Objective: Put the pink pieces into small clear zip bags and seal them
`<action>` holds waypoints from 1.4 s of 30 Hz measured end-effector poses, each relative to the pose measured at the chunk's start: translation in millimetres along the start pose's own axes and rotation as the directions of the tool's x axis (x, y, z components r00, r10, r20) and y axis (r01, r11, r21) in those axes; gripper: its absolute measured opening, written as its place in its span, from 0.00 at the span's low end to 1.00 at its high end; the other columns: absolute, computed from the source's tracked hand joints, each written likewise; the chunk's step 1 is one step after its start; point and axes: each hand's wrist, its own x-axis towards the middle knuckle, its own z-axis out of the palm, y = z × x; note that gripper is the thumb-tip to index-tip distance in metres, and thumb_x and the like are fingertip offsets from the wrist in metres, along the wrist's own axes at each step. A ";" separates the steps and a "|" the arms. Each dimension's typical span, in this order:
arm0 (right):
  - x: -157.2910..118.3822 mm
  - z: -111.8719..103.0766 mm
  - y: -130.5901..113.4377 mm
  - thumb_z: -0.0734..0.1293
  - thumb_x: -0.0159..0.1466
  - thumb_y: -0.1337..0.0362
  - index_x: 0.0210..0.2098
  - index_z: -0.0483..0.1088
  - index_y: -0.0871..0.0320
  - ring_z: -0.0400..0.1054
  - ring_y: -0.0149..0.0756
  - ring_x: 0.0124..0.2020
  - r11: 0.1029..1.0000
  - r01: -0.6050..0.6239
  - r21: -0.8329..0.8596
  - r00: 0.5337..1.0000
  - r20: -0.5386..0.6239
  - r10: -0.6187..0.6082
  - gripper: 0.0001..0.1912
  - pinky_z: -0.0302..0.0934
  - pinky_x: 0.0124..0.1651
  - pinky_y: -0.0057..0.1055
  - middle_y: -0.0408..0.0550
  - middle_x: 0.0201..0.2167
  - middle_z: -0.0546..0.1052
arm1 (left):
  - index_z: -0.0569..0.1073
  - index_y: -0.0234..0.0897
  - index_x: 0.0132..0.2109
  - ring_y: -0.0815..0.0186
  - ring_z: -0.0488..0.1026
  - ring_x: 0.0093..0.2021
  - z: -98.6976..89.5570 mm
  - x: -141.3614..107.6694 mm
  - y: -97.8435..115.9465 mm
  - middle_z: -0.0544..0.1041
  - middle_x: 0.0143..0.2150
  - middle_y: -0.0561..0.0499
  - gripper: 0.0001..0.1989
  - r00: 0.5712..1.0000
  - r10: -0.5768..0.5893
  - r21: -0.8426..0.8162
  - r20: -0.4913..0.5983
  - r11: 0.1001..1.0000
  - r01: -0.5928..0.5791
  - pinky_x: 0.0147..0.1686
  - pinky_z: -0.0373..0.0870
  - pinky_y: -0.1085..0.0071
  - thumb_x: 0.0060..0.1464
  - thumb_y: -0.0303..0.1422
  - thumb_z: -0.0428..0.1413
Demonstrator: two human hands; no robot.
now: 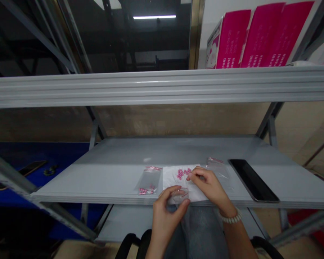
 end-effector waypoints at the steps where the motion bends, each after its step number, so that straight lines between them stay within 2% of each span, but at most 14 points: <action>1: -0.1 -0.3 2.4 0.64 0.64 0.60 0.25 0.73 0.57 0.67 0.34 0.28 1.000 -0.012 -0.005 1.000 -0.022 0.012 0.13 0.60 0.31 0.29 0.44 0.24 0.73 | 0.77 0.37 0.43 0.57 0.81 0.39 -2.8 -1.2 2.1 0.84 0.37 0.47 0.13 1.000 0.019 -0.028 0.003 0.999 -0.019 0.42 0.78 0.60 0.47 0.29 0.61; 4: -0.4 -0.2 7.7 0.64 0.63 0.61 0.25 0.73 0.57 0.66 0.34 0.27 0.999 -0.039 -0.019 0.997 -0.061 0.038 0.12 0.60 0.30 0.29 0.45 0.24 0.74 | 0.76 0.38 0.48 0.56 0.80 0.44 -10.9 -6.8 9.2 0.83 0.43 0.45 0.18 0.995 0.095 -0.088 0.019 0.992 -0.093 0.46 0.77 0.60 0.48 0.30 0.63; 7: -3.9 0.9 3.8 0.64 0.62 0.61 0.24 0.72 0.57 0.67 0.35 0.27 0.999 -0.046 -0.024 0.997 -0.066 0.045 0.12 0.61 0.31 0.29 0.45 0.24 0.74 | 0.74 0.42 0.51 0.55 0.79 0.47 -17.1 -12.5 17.4 0.82 0.46 0.45 0.22 0.978 0.203 -0.091 0.046 0.976 -0.198 0.48 0.76 0.60 0.48 0.38 0.66; 12: -34.9 2.8 -29.3 0.64 0.63 0.59 0.32 0.70 0.55 0.68 0.37 0.31 0.986 -0.090 0.137 0.990 -0.099 0.104 0.08 0.63 0.28 0.28 0.46 0.29 0.73 | 0.74 0.44 0.51 0.55 0.80 0.45 -22.2 -14.3 28.4 0.82 0.44 0.46 0.24 0.928 0.371 0.035 0.025 0.928 -0.372 0.49 0.76 0.58 0.49 0.48 0.64; 14: -53.3 6.3 -44.6 0.65 0.62 0.60 0.34 0.67 0.53 0.69 0.39 0.35 0.984 0.002 0.178 0.991 -0.135 0.023 0.04 0.66 0.31 0.29 0.47 0.33 0.71 | 0.74 0.42 0.50 0.55 0.80 0.44 -21.1 -13.2 29.5 0.82 0.43 0.45 0.23 0.932 0.362 0.093 0.000 0.928 -0.361 0.46 0.78 0.59 0.50 0.47 0.63; 16: -68.6 12.2 -55.6 0.67 0.58 0.62 0.34 0.66 0.52 0.68 0.44 0.43 0.990 0.104 0.092 0.977 -0.194 -0.084 0.05 0.68 0.41 0.36 0.49 0.39 0.70 | 0.75 0.41 0.48 0.56 0.81 0.41 -18.0 -12.1 28.7 0.82 0.41 0.45 0.21 0.941 0.337 0.145 -0.026 0.933 -0.330 0.41 0.79 0.61 0.51 0.45 0.64; 18: -77.3 19.1 -60.9 0.69 0.55 0.65 0.34 0.67 0.50 0.66 0.48 0.50 0.990 0.131 -0.043 0.970 -0.199 -0.137 0.08 0.66 0.49 0.41 0.51 0.44 0.69 | 0.74 0.40 0.48 0.57 0.81 0.39 -13.5 -11.7 26.8 0.82 0.40 0.46 0.19 0.936 0.348 0.200 -0.058 0.922 -0.330 0.39 0.80 0.63 0.51 0.42 0.64; 23: -75.3 29.6 -57.6 0.66 0.57 0.69 0.39 0.71 0.49 0.64 0.49 0.56 0.978 0.083 -0.190 0.975 -0.185 -0.119 0.12 0.67 0.50 0.42 0.52 0.54 0.65 | 0.73 0.39 0.46 0.57 0.80 0.39 -1.7 -14.5 22.2 0.81 0.40 0.46 0.15 0.903 0.398 0.273 -0.164 0.898 -0.346 0.37 0.79 0.64 0.52 0.37 0.63; 26: -69.2 28.6 -53.8 0.64 0.59 0.70 0.31 0.71 0.51 0.67 0.46 0.53 0.990 0.060 -0.126 0.987 -0.140 -0.078 0.07 0.69 0.44 0.35 0.52 0.50 0.69 | 0.72 0.39 0.46 0.58 0.79 0.38 4.0 -16.4 19.2 0.79 0.39 0.47 0.17 0.928 0.315 0.232 -0.199 0.935 -0.268 0.37 0.79 0.64 0.49 0.36 0.64; 29: -64.1 22.7 -50.2 0.63 0.61 0.68 0.29 0.69 0.53 0.72 0.40 0.43 0.999 0.035 0.015 0.985 -0.168 -0.032 0.06 0.70 0.40 0.31 0.49 0.38 0.73 | 0.69 0.40 0.45 0.60 0.78 0.36 6.5 -15.8 14.8 0.77 0.37 0.50 0.20 0.974 0.093 -0.020 -0.205 0.995 -0.099 0.36 0.78 0.66 0.45 0.36 0.66; 31: -61.7 17.6 -47.7 0.64 0.62 0.65 0.30 0.69 0.53 0.73 0.37 0.34 0.991 0.002 0.135 0.983 -0.184 0.023 0.05 0.71 0.36 0.28 0.46 0.30 0.74 | 0.67 0.41 0.43 0.62 0.78 0.35 5.3 -14.0 12.5 0.76 0.35 0.52 0.19 0.996 -0.053 -0.305 -0.065 0.952 0.030 0.35 0.77 0.69 0.46 0.38 0.66; 34: -59.7 11.9 -45.4 0.67 0.62 0.62 0.31 0.70 0.53 0.75 0.36 0.29 0.966 -0.065 0.252 0.979 -0.172 0.111 0.04 0.71 0.33 0.26 0.44 0.25 0.75 | 0.70 0.39 0.43 0.63 0.78 0.37 0.4 -11.4 12.0 0.77 0.35 0.50 0.17 0.974 -0.165 -0.553 0.157 0.802 0.225 0.39 0.75 0.69 0.52 0.43 0.63; 36: -59.3 10.6 -45.3 0.68 0.61 0.60 0.31 0.72 0.54 0.76 0.37 0.30 0.962 -0.083 0.262 0.974 -0.183 0.134 0.04 0.72 0.33 0.25 0.45 0.26 0.77 | 0.74 0.38 0.41 0.64 0.77 0.37 -2.4 -10.7 13.4 0.78 0.35 0.50 0.14 0.961 -0.224 -0.557 0.165 0.782 0.278 0.40 0.74 0.71 0.54 0.43 0.61; 42: -59.1 12.3 -46.4 0.70 0.59 0.60 0.33 0.74 0.55 0.76 0.37 0.29 0.966 -0.084 0.244 0.966 -0.219 0.139 0.06 0.72 0.32 0.25 0.46 0.26 0.78 | 0.77 0.36 0.30 0.64 0.77 0.30 -1.6 -9.5 18.0 0.80 0.27 0.50 0.14 0.969 -0.241 -0.347 -0.047 0.914 0.211 0.32 0.74 0.74 0.50 0.44 0.63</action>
